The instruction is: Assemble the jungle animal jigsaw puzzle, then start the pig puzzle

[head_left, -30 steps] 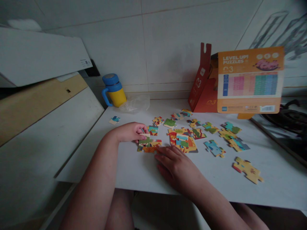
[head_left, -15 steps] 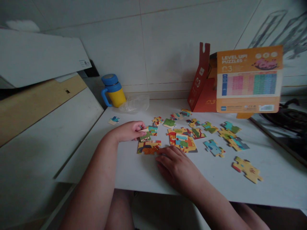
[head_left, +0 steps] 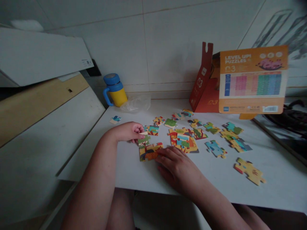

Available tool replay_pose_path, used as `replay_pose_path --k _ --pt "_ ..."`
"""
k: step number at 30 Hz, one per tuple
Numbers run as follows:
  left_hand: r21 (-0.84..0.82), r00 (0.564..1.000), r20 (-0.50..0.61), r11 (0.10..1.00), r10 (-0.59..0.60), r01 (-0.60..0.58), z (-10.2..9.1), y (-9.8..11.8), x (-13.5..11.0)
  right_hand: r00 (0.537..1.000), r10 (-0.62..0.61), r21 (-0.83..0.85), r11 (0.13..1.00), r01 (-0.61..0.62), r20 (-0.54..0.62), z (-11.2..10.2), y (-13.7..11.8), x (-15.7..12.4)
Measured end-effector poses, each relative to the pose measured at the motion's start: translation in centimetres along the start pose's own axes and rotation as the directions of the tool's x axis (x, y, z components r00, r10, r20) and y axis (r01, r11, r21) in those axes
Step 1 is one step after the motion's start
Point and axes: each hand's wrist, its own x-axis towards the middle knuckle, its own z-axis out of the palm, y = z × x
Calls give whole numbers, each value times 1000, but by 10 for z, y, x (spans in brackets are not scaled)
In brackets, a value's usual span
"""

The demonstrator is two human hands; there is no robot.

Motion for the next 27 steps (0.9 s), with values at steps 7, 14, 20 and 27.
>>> replay_pose_path --k 7,14,20,27 --pt "100 998 -64 995 -2 9 1 -2 3 1000 -8 4 1000 8 -8 2 1 -1" --pt "267 988 -131 962 87 -50 2 -12 11 1000 7 8 1000 -7 12 1 0 0" --pt "453 964 -199 889 176 -69 2 -13 10 1000 10 13 1000 -10 25 -1 0 -1" --pt "346 952 -241 933 190 -99 8 -7 12 1000 15 8 1000 -15 16 0 0 -1"
